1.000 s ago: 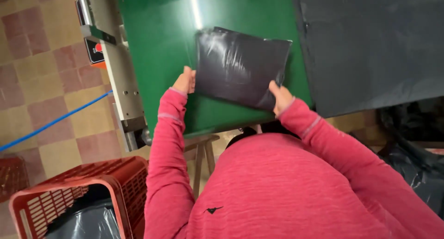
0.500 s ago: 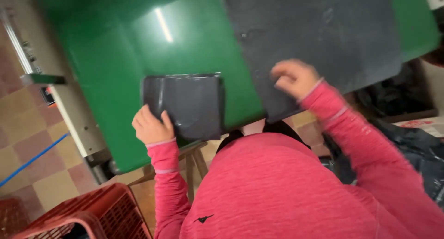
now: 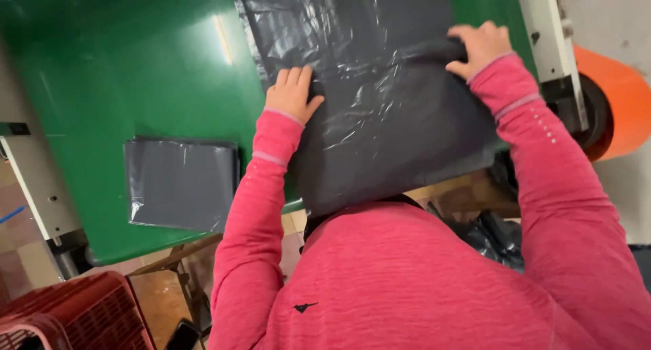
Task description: Folding and stacking plastic bags from a conveyor belt into a crate.
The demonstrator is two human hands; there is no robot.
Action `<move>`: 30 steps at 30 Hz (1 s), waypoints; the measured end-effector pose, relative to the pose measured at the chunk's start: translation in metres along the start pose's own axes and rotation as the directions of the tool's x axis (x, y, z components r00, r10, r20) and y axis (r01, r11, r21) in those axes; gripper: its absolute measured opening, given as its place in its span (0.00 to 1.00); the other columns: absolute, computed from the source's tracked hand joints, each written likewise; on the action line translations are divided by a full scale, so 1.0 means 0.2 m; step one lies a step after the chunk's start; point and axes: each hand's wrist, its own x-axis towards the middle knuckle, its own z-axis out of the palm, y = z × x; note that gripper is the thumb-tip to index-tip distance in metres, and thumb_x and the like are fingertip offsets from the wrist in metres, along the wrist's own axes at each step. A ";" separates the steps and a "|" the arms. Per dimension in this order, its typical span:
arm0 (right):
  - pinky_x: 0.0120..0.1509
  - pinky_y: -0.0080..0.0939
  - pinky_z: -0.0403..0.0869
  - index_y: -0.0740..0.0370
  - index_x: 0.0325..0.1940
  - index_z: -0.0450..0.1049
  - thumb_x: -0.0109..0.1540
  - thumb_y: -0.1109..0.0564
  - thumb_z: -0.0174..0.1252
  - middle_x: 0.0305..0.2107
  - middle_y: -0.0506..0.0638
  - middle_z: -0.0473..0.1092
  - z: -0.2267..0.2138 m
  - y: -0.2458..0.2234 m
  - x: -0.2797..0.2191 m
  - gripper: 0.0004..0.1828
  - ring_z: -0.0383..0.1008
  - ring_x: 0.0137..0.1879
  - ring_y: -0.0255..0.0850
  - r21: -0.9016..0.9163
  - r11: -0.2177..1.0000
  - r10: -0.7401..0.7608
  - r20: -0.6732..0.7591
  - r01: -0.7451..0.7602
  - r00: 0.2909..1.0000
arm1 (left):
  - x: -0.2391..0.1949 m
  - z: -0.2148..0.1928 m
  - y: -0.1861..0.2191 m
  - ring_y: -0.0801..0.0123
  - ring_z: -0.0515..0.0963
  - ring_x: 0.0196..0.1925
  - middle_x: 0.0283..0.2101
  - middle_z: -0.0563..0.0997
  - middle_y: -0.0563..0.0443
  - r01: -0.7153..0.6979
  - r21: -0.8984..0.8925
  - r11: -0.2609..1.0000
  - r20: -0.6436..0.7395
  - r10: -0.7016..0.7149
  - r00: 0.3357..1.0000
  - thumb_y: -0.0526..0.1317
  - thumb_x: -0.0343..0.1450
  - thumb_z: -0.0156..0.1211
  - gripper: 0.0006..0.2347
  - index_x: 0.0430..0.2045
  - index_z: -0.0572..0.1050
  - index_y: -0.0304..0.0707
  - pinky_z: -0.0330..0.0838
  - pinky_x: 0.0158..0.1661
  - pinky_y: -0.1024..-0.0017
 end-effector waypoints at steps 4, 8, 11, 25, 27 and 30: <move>0.53 0.54 0.66 0.51 0.52 0.81 0.60 0.36 0.65 0.45 0.46 0.79 0.18 0.18 0.06 0.23 0.71 0.50 0.53 0.003 0.971 -0.235 -0.138 0.237 0.962 | 0.02 -0.06 -0.11 0.48 0.70 0.50 0.47 0.75 0.47 0.073 -0.140 0.987 0.103 -0.058 0.993 0.55 0.70 0.63 0.24 0.54 0.69 0.42 0.74 0.34 0.45; 0.57 0.53 0.69 0.58 0.40 0.79 0.58 0.49 0.71 0.47 0.49 0.73 -0.06 0.10 0.09 0.13 0.69 0.50 0.50 0.283 0.905 -0.286 -0.145 0.317 0.947 | 0.09 -0.13 -0.21 0.53 0.72 0.47 0.43 0.79 0.53 0.222 -0.340 0.914 0.232 -0.147 0.962 0.57 0.68 0.64 0.20 0.44 0.73 0.44 0.70 0.40 0.51; 0.60 0.55 0.72 0.59 0.45 0.78 0.56 0.47 0.71 0.55 0.55 0.73 -0.09 0.06 0.17 0.20 0.70 0.55 0.54 0.175 0.942 -0.293 0.010 0.287 0.956 | 0.16 -0.16 -0.18 0.52 0.69 0.53 0.48 0.74 0.51 0.294 -0.144 0.945 0.421 -0.210 0.882 0.63 0.63 0.69 0.25 0.41 0.74 0.46 0.70 0.44 0.49; 0.55 0.40 0.70 0.48 0.39 0.79 0.59 0.46 0.74 0.35 0.43 0.72 -0.24 0.14 0.43 0.12 0.73 0.46 0.44 0.643 0.678 -0.373 -0.116 0.356 0.920 | 0.16 -0.22 -0.50 0.58 0.81 0.54 0.49 0.83 0.40 0.038 -0.961 0.273 0.050 0.037 0.998 0.42 0.74 0.64 0.08 0.30 0.75 0.38 0.70 0.57 0.63; 0.51 0.43 0.66 0.65 0.45 0.74 0.63 0.61 0.76 0.38 0.52 0.70 -0.42 0.09 0.62 0.15 0.69 0.45 0.44 0.606 0.662 -0.384 -0.232 0.442 0.894 | 0.25 -0.33 -0.55 0.57 0.83 0.55 0.49 0.83 0.55 0.253 -0.958 0.137 0.213 -0.252 0.944 0.77 0.66 0.27 0.36 0.44 0.75 0.54 0.53 0.70 0.38; 0.52 0.52 0.69 0.66 0.63 0.76 0.67 0.43 0.74 0.48 0.61 0.77 -0.48 0.09 1.09 0.29 0.75 0.50 0.56 0.437 0.862 -0.148 -0.268 0.257 0.952 | 0.35 0.27 -0.99 0.52 0.61 0.75 0.80 0.39 0.47 0.418 -0.768 -0.485 0.637 -0.512 0.576 0.82 0.46 0.29 0.59 0.76 0.37 0.56 0.75 0.50 0.58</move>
